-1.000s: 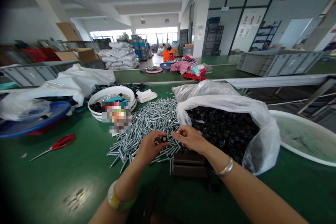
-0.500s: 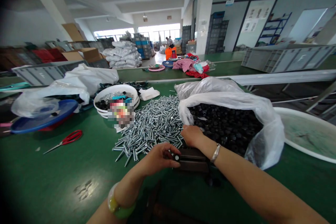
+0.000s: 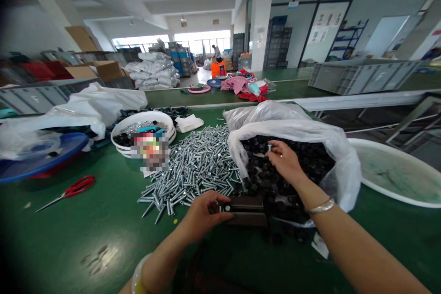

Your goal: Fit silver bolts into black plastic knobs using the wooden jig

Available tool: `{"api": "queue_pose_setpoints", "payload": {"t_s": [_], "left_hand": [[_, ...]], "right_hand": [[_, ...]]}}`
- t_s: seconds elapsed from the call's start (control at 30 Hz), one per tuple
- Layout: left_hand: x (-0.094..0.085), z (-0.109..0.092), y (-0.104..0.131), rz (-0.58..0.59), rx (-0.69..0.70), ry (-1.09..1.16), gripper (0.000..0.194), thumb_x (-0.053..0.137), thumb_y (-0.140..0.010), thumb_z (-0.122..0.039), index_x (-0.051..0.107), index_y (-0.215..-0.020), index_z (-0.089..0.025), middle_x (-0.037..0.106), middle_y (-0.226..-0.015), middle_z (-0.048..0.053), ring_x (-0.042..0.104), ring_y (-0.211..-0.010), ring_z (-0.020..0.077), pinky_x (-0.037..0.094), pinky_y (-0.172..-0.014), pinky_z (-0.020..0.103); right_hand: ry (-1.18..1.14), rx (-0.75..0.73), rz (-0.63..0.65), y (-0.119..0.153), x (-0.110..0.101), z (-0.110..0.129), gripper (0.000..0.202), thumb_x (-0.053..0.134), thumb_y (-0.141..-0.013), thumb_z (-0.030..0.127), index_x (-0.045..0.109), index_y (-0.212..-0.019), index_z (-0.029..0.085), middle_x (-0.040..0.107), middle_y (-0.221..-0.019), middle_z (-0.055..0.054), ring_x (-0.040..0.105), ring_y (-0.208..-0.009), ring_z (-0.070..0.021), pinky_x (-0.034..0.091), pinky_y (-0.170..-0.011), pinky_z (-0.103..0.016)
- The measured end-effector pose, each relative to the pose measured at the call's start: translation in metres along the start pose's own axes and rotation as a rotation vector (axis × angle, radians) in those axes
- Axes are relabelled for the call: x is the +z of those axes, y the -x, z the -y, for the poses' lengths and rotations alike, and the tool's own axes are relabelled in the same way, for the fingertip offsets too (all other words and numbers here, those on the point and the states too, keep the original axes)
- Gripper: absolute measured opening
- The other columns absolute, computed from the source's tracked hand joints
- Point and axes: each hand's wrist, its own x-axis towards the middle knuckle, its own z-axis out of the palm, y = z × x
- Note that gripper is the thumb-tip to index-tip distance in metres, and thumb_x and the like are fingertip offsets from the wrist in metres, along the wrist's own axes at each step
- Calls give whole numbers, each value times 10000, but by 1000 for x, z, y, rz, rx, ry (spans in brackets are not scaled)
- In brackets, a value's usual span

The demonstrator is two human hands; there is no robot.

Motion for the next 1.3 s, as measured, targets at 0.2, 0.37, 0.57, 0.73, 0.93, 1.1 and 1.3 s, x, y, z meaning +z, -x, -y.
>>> {"api": "queue_pose_setpoints", "payload": {"t_s": [0.2,0.37,0.57,0.73,0.93,1.1,1.3], "left_hand": [[15,-8,-5,-1,72,-20,316,711,-657,-315,661,-956,-226,589,-841,22,520,-691,142,412,-617,241],[14,7,-7,-79,73,103,294,625,-741,-324,621,-1009,-202,583,-910,32,472,-612,108,422,-602,236],[9,21,-12,-122,59,124,173,569,-776,-278,648,-896,-181,614,-828,29,486,-603,106,428,-601,235],[11,22,-15,-205,77,138,264,605,-747,-251,614,-1004,-192,620,-904,36,502,-597,95,456,-575,225],[13,13,-13,-251,213,99,402,627,-744,-204,559,-1139,-229,592,-1093,67,571,-698,121,496,-562,230],[5,18,-12,-373,164,34,256,651,-732,-203,634,-987,-184,669,-902,54,602,-785,168,501,-714,296],[9,22,-16,-296,25,292,341,731,-641,-241,621,-953,-158,668,-803,29,590,-649,137,485,-619,249]], "right_hand": [[217,151,45,-20,-26,-43,341,329,-804,279,621,-917,142,655,-769,-67,610,-688,-185,462,-589,-268],[414,180,243,-45,-13,-40,168,561,-761,252,665,-875,187,655,-983,-61,581,-959,-230,429,-832,-336],[544,255,344,-61,-14,-30,218,556,-827,279,595,-995,146,600,-1032,-90,580,-924,-214,466,-777,-374],[438,86,291,-27,-15,7,225,478,-813,301,640,-879,160,657,-920,-76,590,-919,-224,424,-780,-300],[-213,-157,637,43,25,88,197,540,-730,312,654,-760,154,649,-690,6,579,-666,-148,428,-586,-229],[-466,-61,607,55,37,106,273,523,-770,399,629,-802,149,606,-672,3,546,-631,-130,434,-585,-247],[-743,-103,376,62,36,116,297,424,-867,403,547,-1018,180,650,-902,-47,605,-864,-156,462,-801,-299]]}}
